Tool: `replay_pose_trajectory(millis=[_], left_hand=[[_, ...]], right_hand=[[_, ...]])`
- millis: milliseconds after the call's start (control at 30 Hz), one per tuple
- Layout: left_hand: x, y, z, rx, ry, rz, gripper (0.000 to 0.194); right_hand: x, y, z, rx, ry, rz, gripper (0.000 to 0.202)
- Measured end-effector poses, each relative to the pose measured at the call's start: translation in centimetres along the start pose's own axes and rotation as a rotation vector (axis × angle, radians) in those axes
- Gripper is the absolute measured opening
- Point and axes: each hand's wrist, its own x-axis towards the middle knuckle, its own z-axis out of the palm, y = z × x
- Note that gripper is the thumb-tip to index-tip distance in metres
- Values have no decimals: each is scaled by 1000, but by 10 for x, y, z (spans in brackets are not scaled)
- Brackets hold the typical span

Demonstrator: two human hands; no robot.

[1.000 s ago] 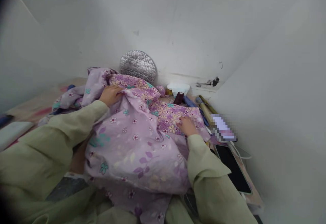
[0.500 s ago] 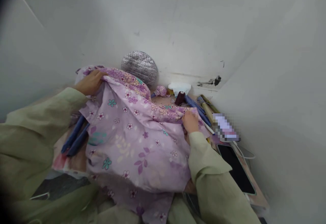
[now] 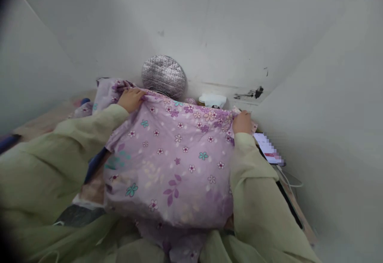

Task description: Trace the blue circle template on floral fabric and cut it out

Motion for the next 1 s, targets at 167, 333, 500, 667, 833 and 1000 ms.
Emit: replay_pose_trajectory(millis=[167,333,500,667,833,1000], left_hand=[[-17,52,-11,-66,6,125,44],[-95,110,-6,-259,-426,549,70],[-162,106,29,-240,-659,460,98],[-180,93,38,-286,-684,466,95],[-127,96,-1,-397,-557,566,69],[1,67,-42,-282,-233,350,45]], right_hand=[[-49,-42,5,99,-106,-330,33],[-129,-72,30,214,-393,-711,45],[-147,-55,60,135,-586,-620,56],[-141,-45,70,144,-571,-622,58],[-144,-42,78,215,-520,-632,56],[-143,-36,87,393,-386,-605,44]])
